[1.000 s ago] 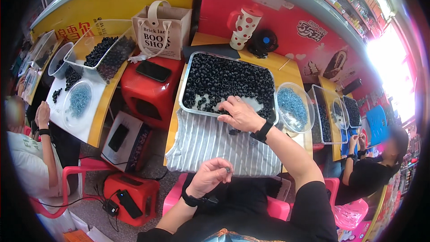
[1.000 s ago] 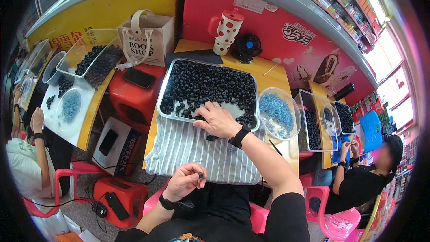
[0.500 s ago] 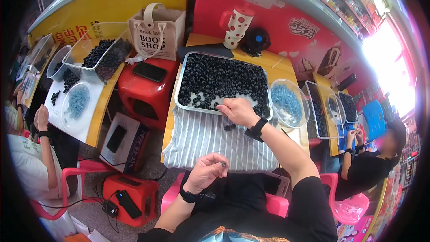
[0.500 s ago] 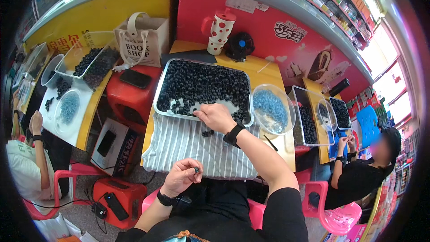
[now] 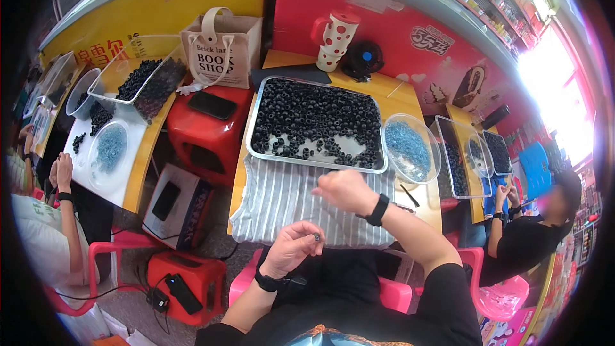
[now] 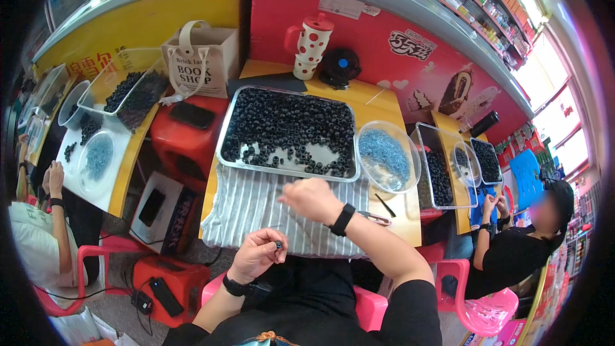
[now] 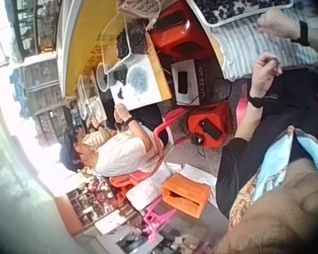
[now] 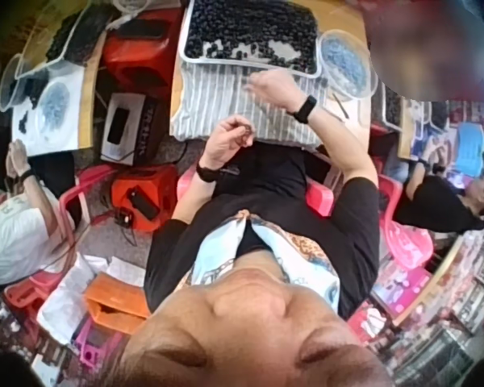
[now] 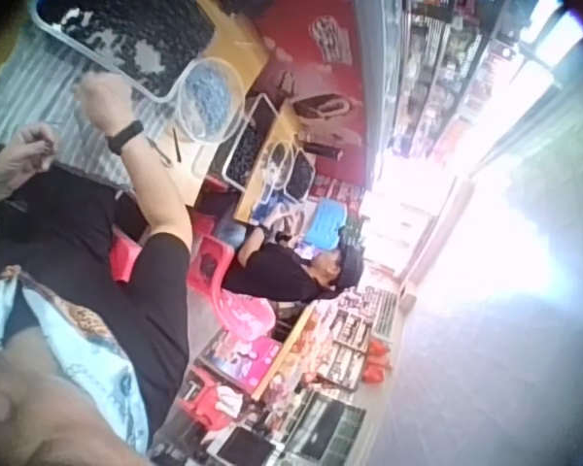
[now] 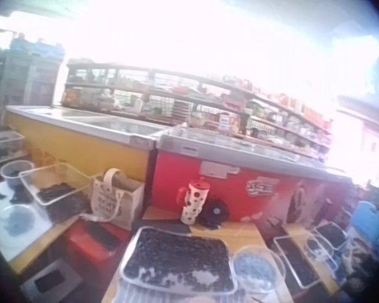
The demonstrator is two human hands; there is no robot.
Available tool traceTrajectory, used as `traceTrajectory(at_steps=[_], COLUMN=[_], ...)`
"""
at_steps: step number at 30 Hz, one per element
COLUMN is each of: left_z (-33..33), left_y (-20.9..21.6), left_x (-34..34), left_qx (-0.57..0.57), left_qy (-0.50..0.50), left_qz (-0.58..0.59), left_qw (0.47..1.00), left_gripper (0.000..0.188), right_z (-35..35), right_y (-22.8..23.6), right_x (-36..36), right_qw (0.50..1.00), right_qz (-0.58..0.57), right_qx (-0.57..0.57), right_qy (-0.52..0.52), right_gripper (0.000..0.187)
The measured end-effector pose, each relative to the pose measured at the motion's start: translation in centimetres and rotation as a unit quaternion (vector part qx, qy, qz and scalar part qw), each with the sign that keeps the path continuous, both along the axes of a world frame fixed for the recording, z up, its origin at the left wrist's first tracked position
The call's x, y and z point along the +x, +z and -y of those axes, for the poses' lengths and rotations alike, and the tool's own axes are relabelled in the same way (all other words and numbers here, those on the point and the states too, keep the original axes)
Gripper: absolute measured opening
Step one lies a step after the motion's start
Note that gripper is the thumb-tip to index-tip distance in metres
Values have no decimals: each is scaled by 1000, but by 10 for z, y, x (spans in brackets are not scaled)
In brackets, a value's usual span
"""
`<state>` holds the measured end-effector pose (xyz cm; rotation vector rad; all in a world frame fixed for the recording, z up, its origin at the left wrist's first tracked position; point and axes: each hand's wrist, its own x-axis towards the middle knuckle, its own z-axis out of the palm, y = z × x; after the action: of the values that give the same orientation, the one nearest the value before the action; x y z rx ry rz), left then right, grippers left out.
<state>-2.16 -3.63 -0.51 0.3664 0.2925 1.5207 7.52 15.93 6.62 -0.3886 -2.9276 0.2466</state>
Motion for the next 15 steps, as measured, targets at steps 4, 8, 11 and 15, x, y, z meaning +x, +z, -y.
traceTrajectory(at_steps=[4, 8, 11, 15], left_z=[-3, -4, -2, 0], left_y=[-1, -1, -1, -2], left_x=[2, 1, 0, 0], left_qx=[3, 4, 3, 1], left_qy=[-5, -7, -6, -4], left_qz=[1, -7, -12, -17], left_qw=[1000, 1000, 1000, 1000], left_gripper=[13, 13, 12, 13], right_z=[14, 18, 17, -24], right_y=[-13, -2, 11, 25], right_x=[9, 8, 9, 3], right_qw=[999, 998, 997, 986], right_qz=[38, 24, -37, -122], right_qx=[-3, 49, 67, -27], right_qy=[-17, 3, 30, -113], right_gripper=[31, 27, 25, 19])
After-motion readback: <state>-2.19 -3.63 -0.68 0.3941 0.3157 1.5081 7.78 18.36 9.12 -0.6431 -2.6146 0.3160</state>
